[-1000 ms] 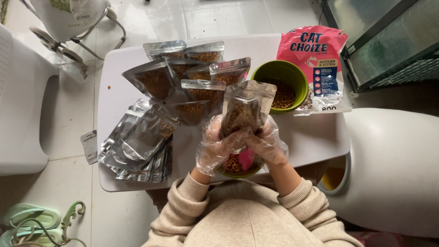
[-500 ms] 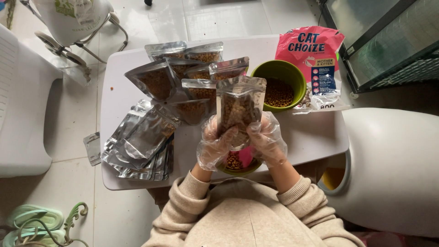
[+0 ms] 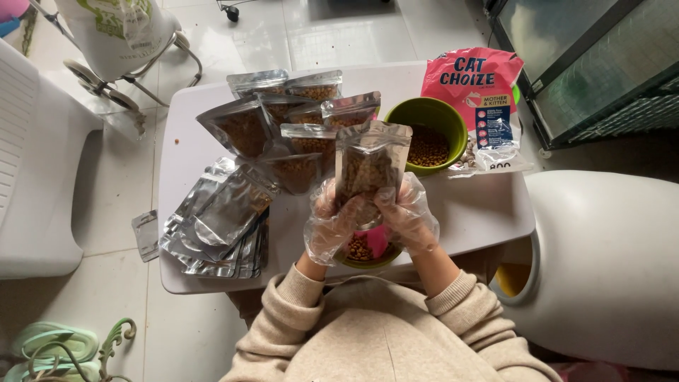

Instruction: Packaging dry cat food into small plastic bags using a scoop.

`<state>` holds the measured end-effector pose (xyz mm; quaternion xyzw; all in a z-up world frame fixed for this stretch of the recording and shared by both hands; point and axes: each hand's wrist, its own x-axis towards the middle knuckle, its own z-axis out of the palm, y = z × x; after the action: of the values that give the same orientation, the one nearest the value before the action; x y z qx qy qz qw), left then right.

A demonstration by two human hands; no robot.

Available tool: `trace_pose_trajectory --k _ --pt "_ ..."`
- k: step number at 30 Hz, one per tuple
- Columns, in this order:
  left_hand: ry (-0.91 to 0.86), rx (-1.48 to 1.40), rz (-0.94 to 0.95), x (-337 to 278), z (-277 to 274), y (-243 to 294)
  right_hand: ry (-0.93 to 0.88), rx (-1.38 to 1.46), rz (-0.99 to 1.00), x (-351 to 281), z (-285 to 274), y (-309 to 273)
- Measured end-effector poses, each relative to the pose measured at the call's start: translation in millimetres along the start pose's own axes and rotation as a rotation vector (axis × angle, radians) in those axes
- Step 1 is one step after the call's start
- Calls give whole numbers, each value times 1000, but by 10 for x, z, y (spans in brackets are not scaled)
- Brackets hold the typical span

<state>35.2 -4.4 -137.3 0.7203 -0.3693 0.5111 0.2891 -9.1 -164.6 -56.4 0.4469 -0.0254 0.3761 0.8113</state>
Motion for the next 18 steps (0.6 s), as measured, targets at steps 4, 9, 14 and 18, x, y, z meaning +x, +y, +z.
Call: trace_pose_trajectory --k 4,9,14,18 --pt "133 -154 -206 -101 170 14 4 31 65 2 -1 -2" --pt "-98 -575 -569 -125 76 -9 6 66 152 112 -33 130" --pt "155 245 67 96 92 -73 393 -2637 -1289 423 -134 564" --pt "121 72 -68 147 59 -23 333 -2674 -1250 307 -77 481"
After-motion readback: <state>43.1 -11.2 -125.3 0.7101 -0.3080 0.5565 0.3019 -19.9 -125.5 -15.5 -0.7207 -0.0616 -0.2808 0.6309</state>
